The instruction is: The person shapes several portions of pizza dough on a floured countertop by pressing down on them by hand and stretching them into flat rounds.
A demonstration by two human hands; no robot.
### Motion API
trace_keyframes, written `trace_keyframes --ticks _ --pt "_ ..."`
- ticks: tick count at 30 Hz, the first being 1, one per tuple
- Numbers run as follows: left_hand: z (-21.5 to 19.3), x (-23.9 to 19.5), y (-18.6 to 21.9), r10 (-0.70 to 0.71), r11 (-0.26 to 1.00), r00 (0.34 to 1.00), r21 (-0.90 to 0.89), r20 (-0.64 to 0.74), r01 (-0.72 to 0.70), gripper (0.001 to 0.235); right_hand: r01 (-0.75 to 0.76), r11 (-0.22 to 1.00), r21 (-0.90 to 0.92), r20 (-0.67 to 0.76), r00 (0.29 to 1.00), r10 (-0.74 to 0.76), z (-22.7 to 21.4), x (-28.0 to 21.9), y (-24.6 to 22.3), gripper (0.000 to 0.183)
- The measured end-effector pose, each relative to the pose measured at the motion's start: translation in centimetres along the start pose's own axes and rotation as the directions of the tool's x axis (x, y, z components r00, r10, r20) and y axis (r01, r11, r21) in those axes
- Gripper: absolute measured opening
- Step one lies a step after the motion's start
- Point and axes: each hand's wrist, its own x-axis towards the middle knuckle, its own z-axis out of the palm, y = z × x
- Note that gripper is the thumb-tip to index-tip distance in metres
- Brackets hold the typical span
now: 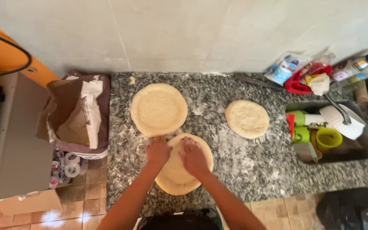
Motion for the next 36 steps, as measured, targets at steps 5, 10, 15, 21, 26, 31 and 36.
trace_keyframes --ticks 5,10,15,21,26,31,36 --pt "2.0 -4.0 -3.1 -0.076 0.989 0.997 -0.13 -0.028 0.071 0.058 -0.053 0.994 -0.093 -0.034 0.998 0.05 -1.2 0.9 -3.2 0.071" --pt "1.3 -7.9 -4.0 -0.239 0.864 0.967 -0.434 0.09 0.254 0.052 -0.205 0.979 -0.006 0.078 0.976 0.205 -2.3 -0.3 -6.6 0.07" --pt "1.1 -9.7 -3.0 -0.327 0.634 0.891 -0.625 0.315 0.454 0.044 -0.076 0.989 0.123 0.013 0.997 0.075 -1.6 -4.6 -10.9 0.064" --pt "-1.0 -14.1 1.1 -0.475 0.432 0.835 -0.752 0.279 0.497 0.043 0.27 0.961 0.061 0.202 0.94 -0.276 -7.1 -8.2 -9.2 0.095" --pt "9.3 -18.1 4.7 -0.497 0.062 0.783 -0.885 0.374 0.461 0.055 0.337 0.906 0.257 0.571 0.704 -0.423 -13.4 -8.8 -3.3 0.09" --pt "3.2 -17.9 4.4 -0.514 0.257 0.801 -0.837 0.305 0.484 0.05 0.418 0.858 0.298 0.351 0.788 -0.506 -11.9 -11.6 3.0 0.077" --pt "2.5 -11.5 5.5 -0.353 0.656 0.925 -0.742 -0.14 0.139 0.061 -0.218 0.972 0.086 0.243 0.951 0.192 -3.4 -8.9 0.5 0.101"
